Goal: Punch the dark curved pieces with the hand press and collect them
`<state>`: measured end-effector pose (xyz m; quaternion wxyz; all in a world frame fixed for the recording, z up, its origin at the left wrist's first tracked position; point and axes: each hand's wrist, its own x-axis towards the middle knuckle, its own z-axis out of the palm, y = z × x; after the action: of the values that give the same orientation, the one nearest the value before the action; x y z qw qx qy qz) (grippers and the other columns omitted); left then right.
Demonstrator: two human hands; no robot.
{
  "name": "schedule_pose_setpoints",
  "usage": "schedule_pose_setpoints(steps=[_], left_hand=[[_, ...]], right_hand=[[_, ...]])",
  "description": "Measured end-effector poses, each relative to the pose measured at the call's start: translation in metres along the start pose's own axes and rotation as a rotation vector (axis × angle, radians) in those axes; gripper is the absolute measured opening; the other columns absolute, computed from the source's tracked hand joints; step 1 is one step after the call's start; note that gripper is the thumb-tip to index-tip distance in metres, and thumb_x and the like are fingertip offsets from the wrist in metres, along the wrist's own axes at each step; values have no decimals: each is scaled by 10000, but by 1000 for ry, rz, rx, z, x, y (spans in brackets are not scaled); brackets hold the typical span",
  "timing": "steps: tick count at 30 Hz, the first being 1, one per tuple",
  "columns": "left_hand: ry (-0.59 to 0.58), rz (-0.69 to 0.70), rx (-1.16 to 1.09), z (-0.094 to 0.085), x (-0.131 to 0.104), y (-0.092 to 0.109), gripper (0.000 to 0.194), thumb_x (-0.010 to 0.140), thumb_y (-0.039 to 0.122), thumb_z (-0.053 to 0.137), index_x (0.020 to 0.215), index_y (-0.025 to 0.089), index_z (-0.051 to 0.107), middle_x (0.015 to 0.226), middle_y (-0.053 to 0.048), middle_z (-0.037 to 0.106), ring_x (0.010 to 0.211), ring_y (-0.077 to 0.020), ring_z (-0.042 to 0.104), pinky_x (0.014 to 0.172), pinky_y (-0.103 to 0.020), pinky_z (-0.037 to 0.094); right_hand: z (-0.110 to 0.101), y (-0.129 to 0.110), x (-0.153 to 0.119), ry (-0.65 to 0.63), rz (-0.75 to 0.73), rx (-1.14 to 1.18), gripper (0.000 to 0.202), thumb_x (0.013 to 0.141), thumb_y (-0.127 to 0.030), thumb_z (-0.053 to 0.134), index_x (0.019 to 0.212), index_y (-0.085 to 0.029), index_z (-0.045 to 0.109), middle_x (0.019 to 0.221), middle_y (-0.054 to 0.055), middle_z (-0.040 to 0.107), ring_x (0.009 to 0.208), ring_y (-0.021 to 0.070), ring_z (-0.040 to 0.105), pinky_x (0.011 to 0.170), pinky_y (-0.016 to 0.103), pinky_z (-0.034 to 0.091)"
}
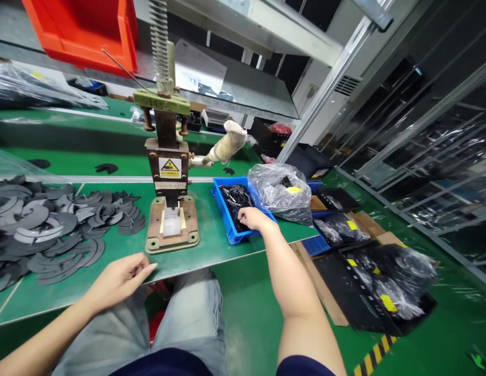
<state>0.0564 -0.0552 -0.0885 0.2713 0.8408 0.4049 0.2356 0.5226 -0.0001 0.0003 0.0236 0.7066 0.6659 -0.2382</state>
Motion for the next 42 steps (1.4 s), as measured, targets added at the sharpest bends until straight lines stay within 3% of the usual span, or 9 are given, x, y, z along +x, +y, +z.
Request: schedule_pose_setpoints(steps=[8, 11, 14, 18, 21, 25, 32, 37, 42], left_hand=[[4, -45, -77, -2, 0, 1, 366, 1011, 483, 579, 756, 221, 588, 672, 38, 592, 635, -137, 558, 634, -247, 426], [55, -93, -178, -4, 0, -1, 370, 1004, 498, 585, 763, 217, 595, 663, 39, 567, 619, -131, 532, 613, -244, 431], [168, -123, -278, -8, 3, 10, 364, 1000, 489, 596, 763, 213, 583, 646, 41, 532, 589, -121, 492, 572, -241, 419], [264, 3, -361, -21, 17, 48, 202, 1003, 406, 623, 996, 211, 673, 803, -1, 637, 694, -135, 590, 646, -252, 502], [255, 216, -329, -29, 33, 73, 337, 982, 332, 675, 1305, 238, 669, 1029, -60, 710, 811, -153, 653, 747, -282, 560], [263, 290, -340, -30, 42, 79, 228, 1007, 276, 644, 1211, 228, 734, 1084, -80, 771, 942, -177, 717, 849, -305, 591], [244, -2, -461, -26, 24, 69, 255, 1017, 349, 637, 1159, 207, 793, 1046, -72, 824, 856, -177, 764, 770, -280, 631], [182, -62, -586, -26, 17, 68, 332, 1057, 382, 562, 1237, 195, 768, 984, -63, 824, 656, -131, 716, 645, -250, 624], [181, -55, -607, -25, 12, 67, 338, 1066, 374, 544, 1250, 200, 768, 975, -63, 812, 663, -128, 707, 619, -240, 615]], right_hand=[[-14, 1, -19, 341, -47, 253, 305, 960, -444, 658, 1077, -162, 668, 1026, 40, 705, 921, 151, 672, 892, 378, 597], [-13, -15, -37, 530, -109, 436, 250, 929, -432, 653, 1005, -195, 631, 909, 19, 678, 834, 151, 647, 861, 358, 577], [5, -47, -57, 629, -206, 641, 259, 908, -467, 644, 1012, -237, 585, 912, 18, 673, 825, 164, 659, 825, 351, 577], [51, -105, -74, 585, -320, 886, 301, 892, -518, 680, 992, -250, 590, 902, 20, 683, 814, 168, 686, 800, 359, 596], [86, -147, -78, 463, -371, 1040, 295, 902, -521, 687, 982, -249, 604, 874, 14, 696, 767, 152, 695, 756, 341, 611], [114, -183, -77, 313, -413, 1163, 272, 912, -504, 689, 976, -245, 633, 831, 14, 711, 713, 146, 688, 688, 320, 612], [127, -196, -74, 345, -407, 1218, 235, 903, -490, 710, 1005, -279, 705, 996, 33, 724, 817, 166, 694, 804, 359, 610], [134, -200, -71, 356, -373, 1237, 233, 905, -510, 702, 986, -292, 709, 918, 18, 719, 746, 169, 686, 750, 365, 604], [138, -200, -72, 350, -365, 1236, 236, 904, -512, 705, 984, -290, 711, 911, 20, 727, 746, 170, 696, 746, 361, 604]])
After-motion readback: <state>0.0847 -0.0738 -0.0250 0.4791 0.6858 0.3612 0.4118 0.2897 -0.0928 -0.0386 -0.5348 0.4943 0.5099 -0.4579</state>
